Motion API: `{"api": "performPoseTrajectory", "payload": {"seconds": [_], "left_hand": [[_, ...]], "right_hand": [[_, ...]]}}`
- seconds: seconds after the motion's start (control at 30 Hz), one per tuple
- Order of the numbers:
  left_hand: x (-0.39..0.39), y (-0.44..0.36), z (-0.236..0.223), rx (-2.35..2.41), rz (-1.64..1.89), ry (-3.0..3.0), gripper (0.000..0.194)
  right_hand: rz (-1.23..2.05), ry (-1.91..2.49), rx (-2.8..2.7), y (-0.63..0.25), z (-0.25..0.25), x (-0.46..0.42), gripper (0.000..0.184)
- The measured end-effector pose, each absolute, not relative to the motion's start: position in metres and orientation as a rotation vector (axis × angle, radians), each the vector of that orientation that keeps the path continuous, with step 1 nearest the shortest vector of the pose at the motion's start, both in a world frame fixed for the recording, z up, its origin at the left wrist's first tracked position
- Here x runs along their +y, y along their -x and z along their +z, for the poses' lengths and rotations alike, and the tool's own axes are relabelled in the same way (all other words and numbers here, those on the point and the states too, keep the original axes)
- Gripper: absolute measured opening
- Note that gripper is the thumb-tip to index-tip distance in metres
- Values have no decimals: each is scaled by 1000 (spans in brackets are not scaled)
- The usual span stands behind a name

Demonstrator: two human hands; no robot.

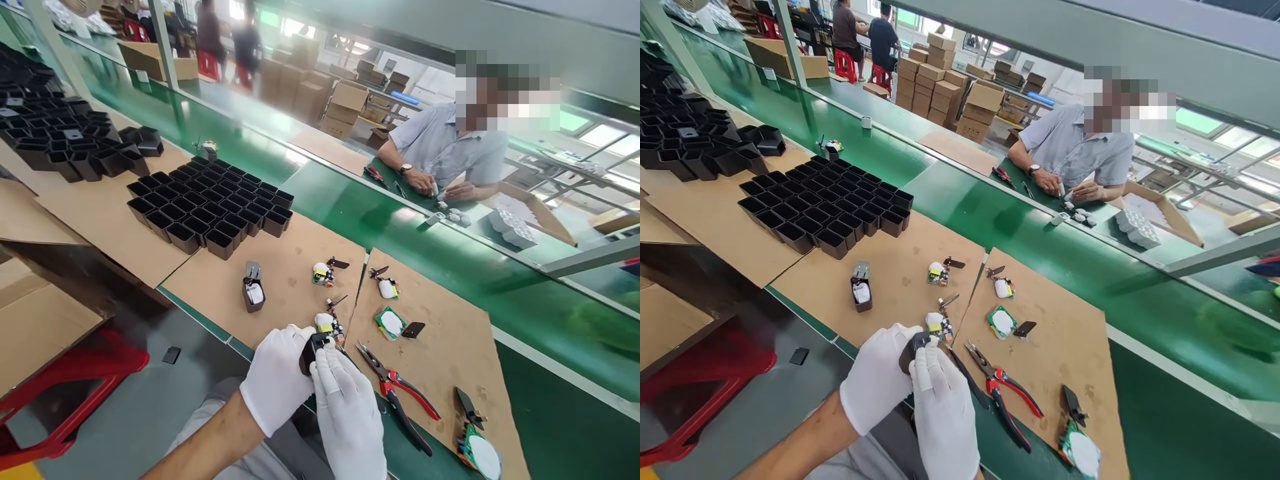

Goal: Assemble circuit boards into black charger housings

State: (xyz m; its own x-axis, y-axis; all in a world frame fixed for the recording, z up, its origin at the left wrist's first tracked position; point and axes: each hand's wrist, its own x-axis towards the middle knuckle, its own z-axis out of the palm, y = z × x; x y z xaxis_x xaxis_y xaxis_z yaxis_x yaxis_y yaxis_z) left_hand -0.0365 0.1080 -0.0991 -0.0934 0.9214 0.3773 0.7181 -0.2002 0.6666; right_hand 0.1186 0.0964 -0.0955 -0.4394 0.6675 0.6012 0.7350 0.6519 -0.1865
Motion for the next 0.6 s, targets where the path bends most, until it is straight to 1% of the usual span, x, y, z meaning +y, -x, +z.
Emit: {"api": "performPoseTrajectory", "payload": {"seconds": [0.1,0.17,0.23,0.33,0.37,0.5,0.6], "left_hand": [[107,37,-101,1803,1173,-1913,23],[105,39,-97,1791,1182,-1917,25],[103,40,-91,1785,1197,-1921,32],[99,41,-89,1789,1215,-1921,48],[98,41,-91,1795,1216,-1922,50],[97,38,-107,1850,1197,-1921,42],[98,37,-115,1874,1175,-1932,40]], "right_hand": [[-92,1123,-2192,-117,-96,95,51],[-62,1125,-2183,-116,-93,94,49],[-45,1116,-2187,-116,-90,92,53],[-31,1135,-2140,-113,-90,89,59],[-27,1141,-2109,-111,-93,89,59],[-16,1155,-2013,-102,-108,88,52],[-15,1172,-1967,-97,-113,90,43]]}}
